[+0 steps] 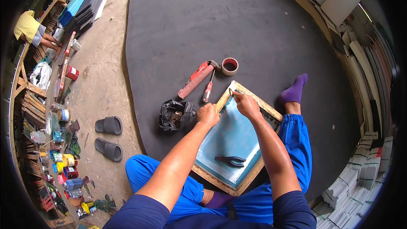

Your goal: The person sits on the floor and uses a small metal tool to scrape and clean the edges of a wooden frame holding a blue screen. They repeatedly work along the perimeter of the frame, removing debris.

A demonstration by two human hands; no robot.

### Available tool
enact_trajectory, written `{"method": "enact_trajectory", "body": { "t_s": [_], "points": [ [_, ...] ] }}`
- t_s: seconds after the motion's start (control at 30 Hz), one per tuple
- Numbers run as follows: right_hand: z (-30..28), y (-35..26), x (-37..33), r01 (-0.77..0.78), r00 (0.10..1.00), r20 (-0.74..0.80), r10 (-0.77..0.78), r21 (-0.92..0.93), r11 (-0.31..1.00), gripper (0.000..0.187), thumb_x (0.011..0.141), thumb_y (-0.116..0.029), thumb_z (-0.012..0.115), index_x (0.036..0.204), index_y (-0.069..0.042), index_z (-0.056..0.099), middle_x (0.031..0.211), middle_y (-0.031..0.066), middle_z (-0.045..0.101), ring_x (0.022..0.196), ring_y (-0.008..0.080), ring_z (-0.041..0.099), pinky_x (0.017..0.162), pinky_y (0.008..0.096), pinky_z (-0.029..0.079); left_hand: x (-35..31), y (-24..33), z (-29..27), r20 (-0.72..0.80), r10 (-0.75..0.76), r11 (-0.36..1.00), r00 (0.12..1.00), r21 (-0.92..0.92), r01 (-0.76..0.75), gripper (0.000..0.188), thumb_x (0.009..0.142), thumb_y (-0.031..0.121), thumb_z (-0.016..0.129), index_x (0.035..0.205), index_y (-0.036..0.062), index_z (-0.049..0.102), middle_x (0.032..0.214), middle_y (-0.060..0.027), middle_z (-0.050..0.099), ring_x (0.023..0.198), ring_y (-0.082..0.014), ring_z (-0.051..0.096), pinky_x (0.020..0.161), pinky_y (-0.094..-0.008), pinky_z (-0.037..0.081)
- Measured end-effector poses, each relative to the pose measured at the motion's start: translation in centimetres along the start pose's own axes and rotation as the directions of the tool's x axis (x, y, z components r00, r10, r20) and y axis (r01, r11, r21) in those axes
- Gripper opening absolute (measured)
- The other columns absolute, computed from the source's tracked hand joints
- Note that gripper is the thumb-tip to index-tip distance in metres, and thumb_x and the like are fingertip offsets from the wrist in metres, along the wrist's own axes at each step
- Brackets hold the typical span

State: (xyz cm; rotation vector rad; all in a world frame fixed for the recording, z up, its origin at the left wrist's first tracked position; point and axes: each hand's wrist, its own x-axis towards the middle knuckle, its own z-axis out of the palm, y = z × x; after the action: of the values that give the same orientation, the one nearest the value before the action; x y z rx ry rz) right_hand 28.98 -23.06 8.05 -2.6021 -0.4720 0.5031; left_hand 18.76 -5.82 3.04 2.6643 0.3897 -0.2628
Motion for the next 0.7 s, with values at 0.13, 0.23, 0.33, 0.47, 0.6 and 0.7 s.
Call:
{"method": "enact_trajectory", "body": {
  "t_s": [0.13,0.23,0.33,0.47,0.6,0.7],
  "points": [
    [-0.3,-1.4,0.1,-0.018,0.999,0.038,0.023,-0.123,0.992,0.044,0.099,-0.019,0.051,0.141,-0.026,0.063,0.11,0.0191,0.074,0.104,0.0378,0.071,0.088,0.0517,0.055,0.0,-0.1,0.0,0.012,0.003,1.0,1.0,0.004,-0.003,0.037,0.085,0.032,0.08,0.108,0.0059,0.069,0.112,-0.0112,0.069,0.105,-0.0338,0.071,0.089,-0.0454,0.058],
    [-0.1,-2.5,-0.4,-0.026,1.0,0.0,0.027,-0.171,0.985,0.039,0.1,-0.022,0.051,0.135,-0.024,0.068,0.104,0.0225,0.073,0.092,0.0403,0.072,0.082,0.0511,0.056,0.1,-0.3,0.2,0.011,0.011,1.0,1.0,0.005,-0.011,0.036,0.085,0.031,0.079,0.108,0.0053,0.069,0.111,-0.0117,0.069,0.104,-0.0342,0.071,0.089,-0.0455,0.058],
    [1.7,0.9,0.9,-0.024,1.0,0.005,0.023,0.092,0.996,0.041,0.101,-0.022,0.052,0.139,-0.022,0.064,0.106,0.0239,0.073,0.098,0.0413,0.07,0.087,0.05,0.055,0.1,0.3,0.4,-0.009,-0.002,1.0,1.0,-0.008,0.002,0.036,0.083,0.032,0.08,0.106,0.0053,0.07,0.106,-0.012,0.069,0.101,-0.034,0.07,0.088,-0.0467,0.057],
    [1.2,-0.6,-0.1,-0.025,1.0,-0.012,0.025,0.057,0.998,0.04,0.102,-0.022,0.055,0.14,-0.017,0.064,0.111,0.0235,0.073,0.103,0.0392,0.071,0.089,0.0478,0.053,0.0,-0.1,0.1,-0.007,0.005,1.0,1.0,0.005,-0.005,0.036,0.084,0.033,0.079,0.105,0.0048,0.07,0.106,-0.0122,0.069,0.1,-0.0344,0.071,0.087,-0.0468,0.057],
    [2.7,2.7,1.0,-0.012,1.0,0.022,0.004,0.386,0.923,0.041,0.103,-0.021,0.053,0.143,-0.017,0.061,0.114,0.0253,0.072,0.106,0.0403,0.07,0.093,0.0465,0.054,0.2,0.4,-0.3,0.008,0.02,1.0,1.0,0.005,-0.02,0.036,0.084,0.032,0.079,0.106,0.0053,0.07,0.109,-0.0121,0.069,0.102,-0.0344,0.071,0.087,-0.0463,0.058],
    [1.5,1.5,0.5,-0.024,0.995,0.104,0.001,0.22,0.975,0.041,0.104,-0.021,0.053,0.144,-0.016,0.06,0.116,0.0245,0.072,0.109,0.039,0.07,0.095,0.0449,0.054,0.1,-0.1,-0.3,0.016,0.014,1.0,1.0,0.017,-0.014,0.035,0.084,0.032,0.079,0.106,0.0057,0.07,0.11,-0.0121,0.069,0.103,-0.0344,0.071,0.087,-0.0458,0.058]
  ]
}}
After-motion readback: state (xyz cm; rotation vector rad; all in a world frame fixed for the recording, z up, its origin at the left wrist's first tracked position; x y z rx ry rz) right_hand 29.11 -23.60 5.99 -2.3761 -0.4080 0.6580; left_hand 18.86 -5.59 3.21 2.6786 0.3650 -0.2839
